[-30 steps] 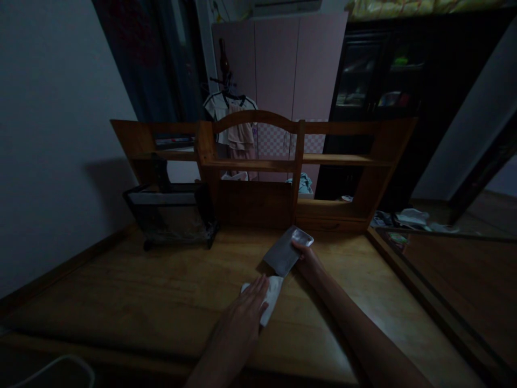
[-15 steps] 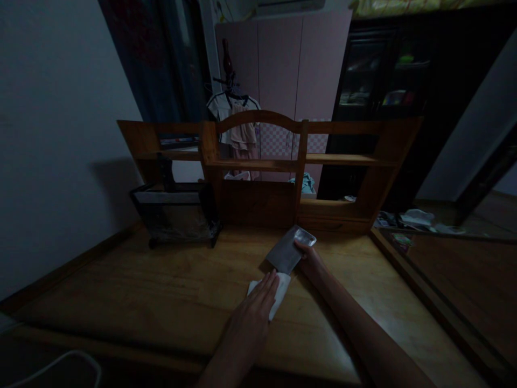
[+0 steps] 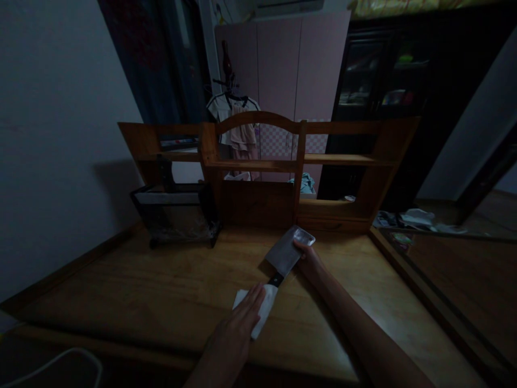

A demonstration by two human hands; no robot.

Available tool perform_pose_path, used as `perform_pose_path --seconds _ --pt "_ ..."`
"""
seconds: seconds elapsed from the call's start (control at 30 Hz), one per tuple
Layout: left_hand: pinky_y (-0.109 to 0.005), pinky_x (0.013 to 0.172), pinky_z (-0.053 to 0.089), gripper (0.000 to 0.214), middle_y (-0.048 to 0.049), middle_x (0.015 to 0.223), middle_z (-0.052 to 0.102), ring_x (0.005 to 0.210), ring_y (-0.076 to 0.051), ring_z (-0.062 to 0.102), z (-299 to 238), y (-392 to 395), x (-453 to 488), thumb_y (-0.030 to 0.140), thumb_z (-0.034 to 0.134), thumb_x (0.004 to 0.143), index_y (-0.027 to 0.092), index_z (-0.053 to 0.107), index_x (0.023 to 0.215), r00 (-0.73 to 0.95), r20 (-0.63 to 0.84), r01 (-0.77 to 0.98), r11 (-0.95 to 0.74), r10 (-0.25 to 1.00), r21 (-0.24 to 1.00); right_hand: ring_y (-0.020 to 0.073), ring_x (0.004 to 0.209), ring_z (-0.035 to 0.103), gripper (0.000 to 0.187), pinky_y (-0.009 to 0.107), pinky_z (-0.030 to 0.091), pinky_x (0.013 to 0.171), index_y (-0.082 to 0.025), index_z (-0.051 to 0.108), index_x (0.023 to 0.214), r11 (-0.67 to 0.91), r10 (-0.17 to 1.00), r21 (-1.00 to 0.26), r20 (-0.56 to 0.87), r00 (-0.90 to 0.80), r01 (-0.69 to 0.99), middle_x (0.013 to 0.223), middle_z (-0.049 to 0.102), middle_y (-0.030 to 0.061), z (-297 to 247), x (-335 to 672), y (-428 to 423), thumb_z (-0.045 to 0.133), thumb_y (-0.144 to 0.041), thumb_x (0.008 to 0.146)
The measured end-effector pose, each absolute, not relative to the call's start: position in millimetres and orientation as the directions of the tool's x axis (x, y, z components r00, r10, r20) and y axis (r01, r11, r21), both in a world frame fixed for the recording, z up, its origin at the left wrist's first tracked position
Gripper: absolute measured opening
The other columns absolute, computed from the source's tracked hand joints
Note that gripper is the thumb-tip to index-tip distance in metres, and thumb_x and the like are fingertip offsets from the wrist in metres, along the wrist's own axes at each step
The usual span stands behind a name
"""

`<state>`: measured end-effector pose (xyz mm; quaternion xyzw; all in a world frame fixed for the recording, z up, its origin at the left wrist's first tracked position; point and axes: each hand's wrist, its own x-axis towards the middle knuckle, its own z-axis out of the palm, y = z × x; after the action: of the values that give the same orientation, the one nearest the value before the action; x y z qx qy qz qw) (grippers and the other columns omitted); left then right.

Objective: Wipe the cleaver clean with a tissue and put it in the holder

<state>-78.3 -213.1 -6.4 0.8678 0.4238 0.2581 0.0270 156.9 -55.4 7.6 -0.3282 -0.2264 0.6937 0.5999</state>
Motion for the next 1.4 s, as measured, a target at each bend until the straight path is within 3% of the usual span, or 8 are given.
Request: perform_pose_path --seconds 0.2,0.4,0.73,1.13,1.4 --pt "-0.032 0.109 0.035 0.065 0.0002 0.148 0.033 0.135 -0.013 0.03 0.2 -218.9 -85.5 0.002 0.028 0.089 0.029 0.018 0.147 0.507 0.374 0.732 -0.617 0.777 0.289 0.0165 0.061 0.066 0.009 0.029 0.054 0.067 -0.018 0.063 0.082 -0.185 0.976 -0.704 -0.21 -0.048 -0.685 0.07 0.07 0.0019 7.3 156.9 -54.6 0.065 -0.015 0.074" --pt "-0.035 0.109 0.036 0.062 -0.0048 0.148 0.032 0.135 -0.014 0.03 2.7 -204.3 -68.6 0.002 0.031 0.088 0.023 0.023 0.146 0.523 0.376 0.738 -0.627 0.765 0.25 0.0184 0.062 0.066 0.012 0.032 0.055 0.067 -0.019 0.064 0.083 -0.169 0.981 -0.705 -0.191 -0.045 -0.689 0.068 0.07 0.0014 9.3 156.9 -57.0 0.065 -0.014 0.072" --pt "-0.037 0.11 0.033 0.068 -0.0064 0.151 0.021 0.138 -0.016 0.021 -2.6 -184.7 -42.5 -0.001 0.033 0.086 0.022 0.013 0.148 0.516 0.411 0.735 -0.635 0.751 0.237 0.017 0.06 0.066 0.01 0.03 0.054 0.066 -0.017 0.064 0.083 -0.206 0.971 -0.702 -0.231 -0.055 -0.682 0.068 0.07 0.0026 5.0 156.6 -51.5 0.064 -0.014 0.073" --pt "-0.037 0.108 0.037 0.063 -0.0055 0.148 0.031 0.136 -0.016 0.027 -11.8 -199.0 -58.9 0.005 0.032 0.091 0.025 0.015 0.148 0.487 0.471 0.742 -0.633 0.736 0.222 0.0174 0.062 0.066 0.013 0.031 0.055 0.066 -0.019 0.063 0.086 -0.17 0.98 -0.708 -0.194 -0.042 -0.685 0.069 0.07 0.0017 5.4 156.2 -54.1 0.063 -0.015 0.074" --pt "-0.034 0.108 0.037 0.065 -0.0011 0.15 0.027 0.137 -0.014 0.025 -17.2 -225.1 -89.4 0.004 0.027 0.091 0.03 0.009 0.148 0.462 0.403 0.75 -0.59 0.79 0.299 0.0159 0.067 0.067 0.011 0.028 0.055 0.071 -0.017 0.063 0.084 -0.164 0.978 -0.696 -0.208 -0.023 -0.699 0.075 0.071 0.0029 4.2 156.2 -50.7 0.063 -0.012 0.074"
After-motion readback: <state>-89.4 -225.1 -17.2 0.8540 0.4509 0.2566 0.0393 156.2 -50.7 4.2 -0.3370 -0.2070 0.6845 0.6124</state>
